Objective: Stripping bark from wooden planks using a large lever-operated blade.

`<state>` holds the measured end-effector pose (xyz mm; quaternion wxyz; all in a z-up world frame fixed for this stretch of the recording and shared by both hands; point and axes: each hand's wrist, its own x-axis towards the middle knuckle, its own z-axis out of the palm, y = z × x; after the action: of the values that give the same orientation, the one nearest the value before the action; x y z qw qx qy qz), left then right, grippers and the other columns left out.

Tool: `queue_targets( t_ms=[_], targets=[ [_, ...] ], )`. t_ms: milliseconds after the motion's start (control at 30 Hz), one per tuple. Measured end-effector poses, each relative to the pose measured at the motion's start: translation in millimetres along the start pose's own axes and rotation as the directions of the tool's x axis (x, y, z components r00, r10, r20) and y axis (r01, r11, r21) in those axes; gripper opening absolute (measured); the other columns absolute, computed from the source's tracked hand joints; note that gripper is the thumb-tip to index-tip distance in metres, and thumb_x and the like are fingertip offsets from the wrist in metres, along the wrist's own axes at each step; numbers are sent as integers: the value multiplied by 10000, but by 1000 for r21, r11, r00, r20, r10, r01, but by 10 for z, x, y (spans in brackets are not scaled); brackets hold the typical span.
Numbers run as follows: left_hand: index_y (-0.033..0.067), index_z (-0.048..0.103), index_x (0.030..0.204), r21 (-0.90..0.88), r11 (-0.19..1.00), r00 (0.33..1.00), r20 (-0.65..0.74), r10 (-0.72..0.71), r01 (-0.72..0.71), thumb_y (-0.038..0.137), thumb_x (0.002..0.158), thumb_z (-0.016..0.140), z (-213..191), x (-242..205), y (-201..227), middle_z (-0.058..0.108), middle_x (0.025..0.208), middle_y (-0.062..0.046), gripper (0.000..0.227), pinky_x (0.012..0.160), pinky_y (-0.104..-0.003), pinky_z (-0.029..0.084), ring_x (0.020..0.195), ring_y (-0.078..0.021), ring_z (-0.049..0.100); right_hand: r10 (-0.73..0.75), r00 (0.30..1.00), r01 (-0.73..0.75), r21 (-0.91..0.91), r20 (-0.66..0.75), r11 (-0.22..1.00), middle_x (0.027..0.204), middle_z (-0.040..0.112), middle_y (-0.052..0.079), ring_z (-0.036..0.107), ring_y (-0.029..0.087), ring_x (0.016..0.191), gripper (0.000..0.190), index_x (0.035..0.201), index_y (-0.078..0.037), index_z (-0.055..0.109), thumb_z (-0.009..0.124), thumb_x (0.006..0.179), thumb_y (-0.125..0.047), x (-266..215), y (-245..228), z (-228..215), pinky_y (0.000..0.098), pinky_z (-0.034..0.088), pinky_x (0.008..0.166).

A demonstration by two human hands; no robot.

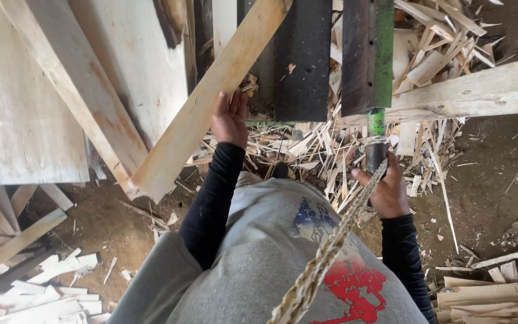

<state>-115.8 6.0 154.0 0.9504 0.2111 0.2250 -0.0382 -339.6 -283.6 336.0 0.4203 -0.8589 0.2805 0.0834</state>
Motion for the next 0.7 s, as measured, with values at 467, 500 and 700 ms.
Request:
queue_targets(
  t_ms=[467,500,700],
  targets=[
    [-155,572,1184,578,816,980,145,-135,27,42,918,640,672,885,335,716,1036,-323,338,746,-482,697,832,-393,775,19,1000,-18,-44,6,999,1155,633,185,704,283,919,625,1358,-2,479,766,863,-254,169,326,165,430,643,753],
    [-129,560,1174,578,814,977,133,-169,62,32,891,637,624,1033,334,724,1019,-302,334,739,-493,683,821,-395,762,5,1000,-4,-72,21,997,1149,629,198,701,285,884,630,1355,10,460,771,868,-240,201,437,219,419,655,694],
    [-134,588,1161,562,813,963,101,-252,154,47,917,649,571,1442,358,712,1054,-267,310,818,-500,646,956,-392,765,-113,989,115,-11,95,993,1000,579,178,658,228,816,444,1228,19,532,758,921,-208,22,72,-103,336,652,620]
  ],
)
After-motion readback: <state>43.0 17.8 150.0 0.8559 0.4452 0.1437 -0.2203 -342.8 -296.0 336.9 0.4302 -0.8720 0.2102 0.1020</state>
